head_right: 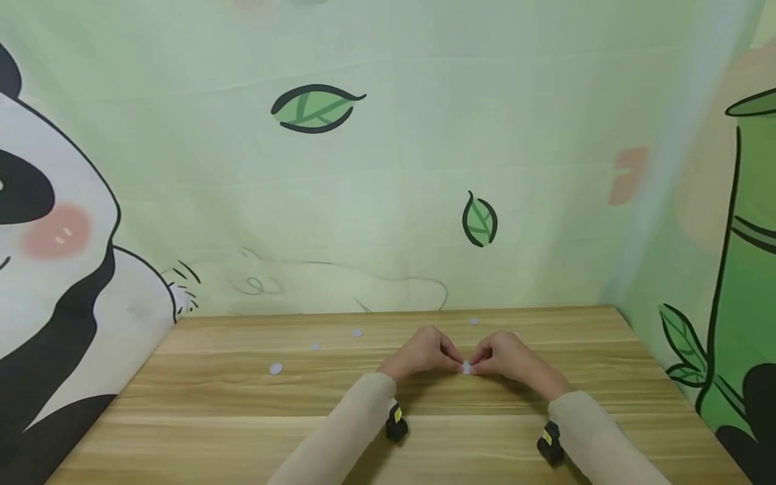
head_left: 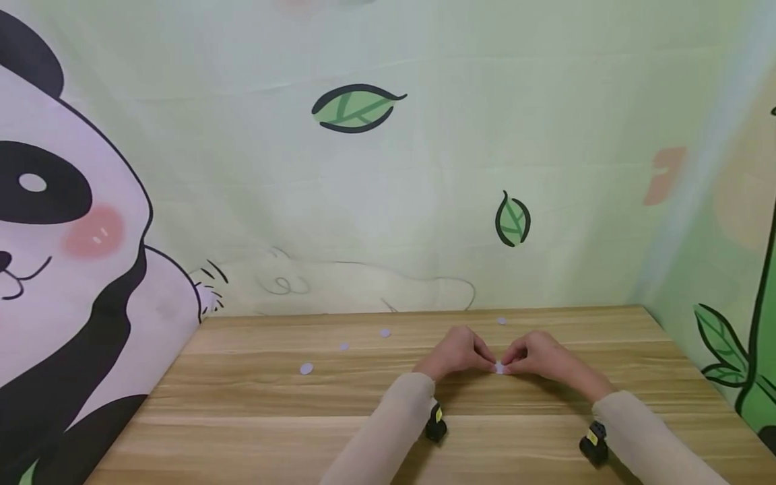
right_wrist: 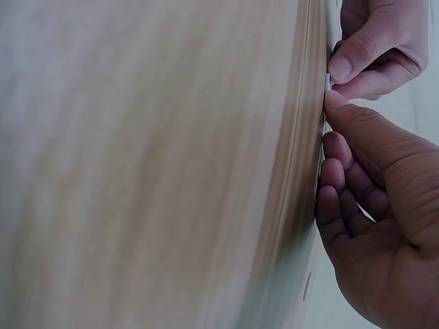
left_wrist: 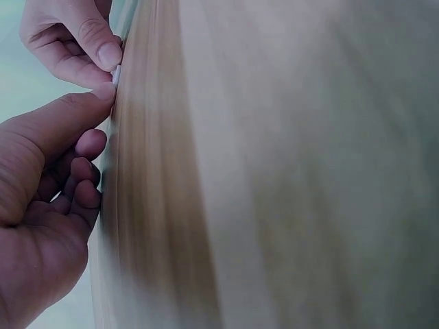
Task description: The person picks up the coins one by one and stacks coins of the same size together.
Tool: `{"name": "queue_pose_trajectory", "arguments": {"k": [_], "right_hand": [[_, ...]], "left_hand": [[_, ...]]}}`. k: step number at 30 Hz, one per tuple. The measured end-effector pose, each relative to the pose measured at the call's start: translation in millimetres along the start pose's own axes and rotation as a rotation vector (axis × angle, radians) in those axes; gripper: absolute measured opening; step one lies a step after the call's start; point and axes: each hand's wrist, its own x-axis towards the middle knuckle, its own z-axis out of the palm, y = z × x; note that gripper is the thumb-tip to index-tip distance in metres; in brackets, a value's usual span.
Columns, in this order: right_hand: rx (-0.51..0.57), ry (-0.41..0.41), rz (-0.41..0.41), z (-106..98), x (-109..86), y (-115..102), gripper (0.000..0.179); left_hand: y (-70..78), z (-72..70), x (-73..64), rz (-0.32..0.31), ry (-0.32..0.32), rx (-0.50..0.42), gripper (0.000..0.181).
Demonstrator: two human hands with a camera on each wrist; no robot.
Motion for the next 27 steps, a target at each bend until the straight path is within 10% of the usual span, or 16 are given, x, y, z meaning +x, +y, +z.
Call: {"name": "queue_pose_trajectory", "arguments": {"k": [27], "right_hand": [[0.018, -0.012, -0.056, 19.6, 19.1, -15.3, 0.009]], "left_hand": [[-13.3, -19.1, -22.3, -0.003, -0.009, -0.001, 0.006]]}}
